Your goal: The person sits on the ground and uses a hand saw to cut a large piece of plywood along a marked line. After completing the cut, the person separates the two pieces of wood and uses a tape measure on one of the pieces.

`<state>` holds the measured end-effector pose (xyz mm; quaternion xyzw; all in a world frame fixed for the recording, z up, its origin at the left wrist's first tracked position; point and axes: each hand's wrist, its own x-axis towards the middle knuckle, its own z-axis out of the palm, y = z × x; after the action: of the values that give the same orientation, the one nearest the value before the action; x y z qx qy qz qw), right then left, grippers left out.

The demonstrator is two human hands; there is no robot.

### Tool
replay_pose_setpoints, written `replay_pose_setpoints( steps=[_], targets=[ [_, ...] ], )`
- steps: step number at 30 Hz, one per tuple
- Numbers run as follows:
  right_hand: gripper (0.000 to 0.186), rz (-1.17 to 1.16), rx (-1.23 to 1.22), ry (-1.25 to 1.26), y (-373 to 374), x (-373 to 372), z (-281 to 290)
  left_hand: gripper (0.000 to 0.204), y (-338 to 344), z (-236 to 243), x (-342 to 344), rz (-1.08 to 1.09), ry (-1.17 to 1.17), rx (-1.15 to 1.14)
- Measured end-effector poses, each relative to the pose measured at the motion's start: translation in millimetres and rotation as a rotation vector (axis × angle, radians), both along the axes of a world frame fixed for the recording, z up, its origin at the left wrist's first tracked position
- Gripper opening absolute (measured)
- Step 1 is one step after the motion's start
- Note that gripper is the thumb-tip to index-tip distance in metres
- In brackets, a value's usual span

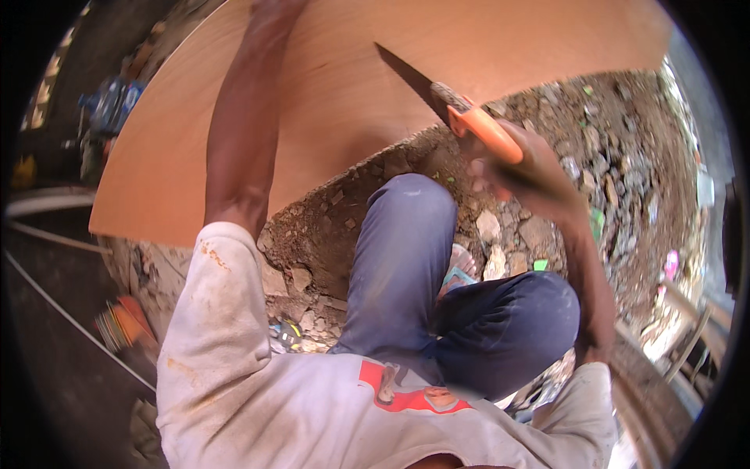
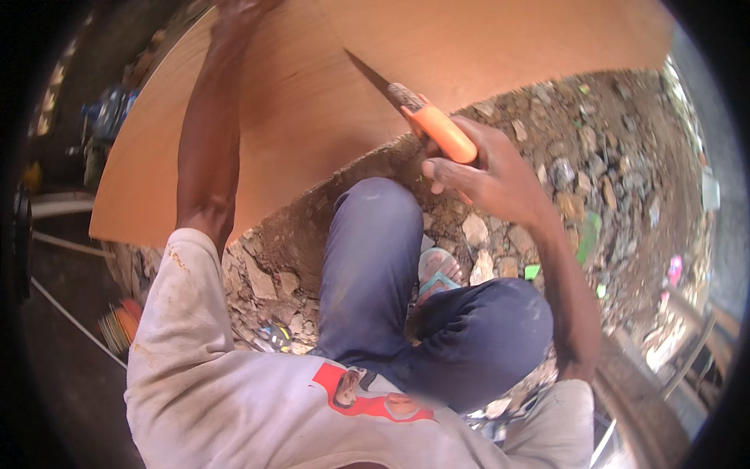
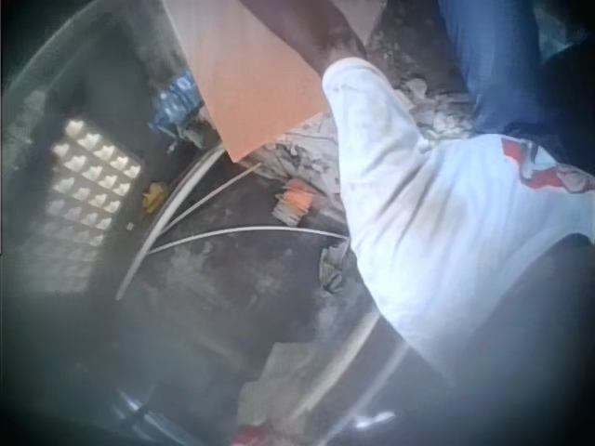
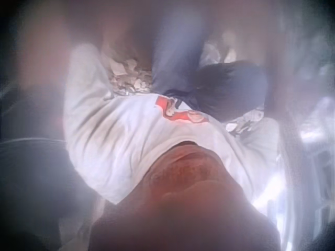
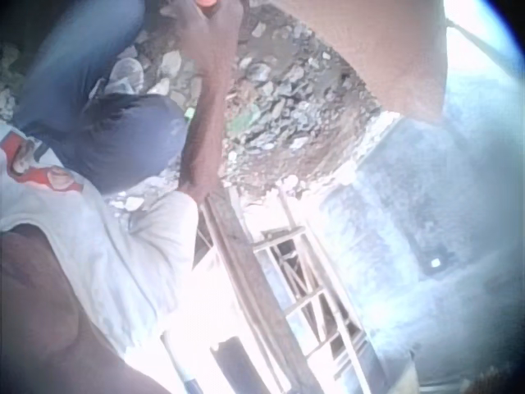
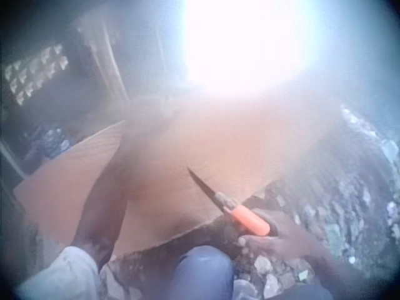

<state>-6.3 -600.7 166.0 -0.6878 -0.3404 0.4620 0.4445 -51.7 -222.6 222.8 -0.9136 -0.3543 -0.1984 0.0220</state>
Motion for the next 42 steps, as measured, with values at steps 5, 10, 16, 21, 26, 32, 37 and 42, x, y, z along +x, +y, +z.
replay_pose_setpoints(
  steps=[5,10,16,21,26,32,37,42],
  targets=[
    [0.034,-0.116,0.162,0.058,-7.9,-11.1,-27.3,0.065,5.5,2.8,1.4,0.001,0.064,0.004],
    [0.034,-0.178,0.325,-0.158,-7.1,-32.3,-63.8,0.066,19.9,0.7,0.6,0.043,0.153,-0.006],
    [0.033,-0.231,0.389,-0.213,-14.8,-45.8,-130.5,0.077,8.4,9.2,24.5,0.081,0.195,-0.04],
    [0.033,-0.24,0.439,-0.09,-1.7,-50.3,-162.6,0.079,28.9,-8.3,27.5,0.148,0.172,-0.125],
    [0.032,-0.25,0.423,-0.133,-1.8,-43.0,-176.0,0.074,44.1,-22.4,37.1,0.059,0.139,-0.014],
    [0.032,-0.296,0.498,-0.159,9.4,-42.2,-196.3,0.081,99.1,-46.4,58.0,0.061,0.062,-0.252],
    [0.03,-0.319,0.619,-0.259,34.0,-54.9,-213.1,0.051,159.5,-80.2,56.7,-0.211,-0.112,0.026],
    [0.027,-0.381,0.599,-0.291,46.7,-49.1,-202.2,0.035,158.8,-64.0,91.2,-0.113,0.449,-0.108]
  ],
)
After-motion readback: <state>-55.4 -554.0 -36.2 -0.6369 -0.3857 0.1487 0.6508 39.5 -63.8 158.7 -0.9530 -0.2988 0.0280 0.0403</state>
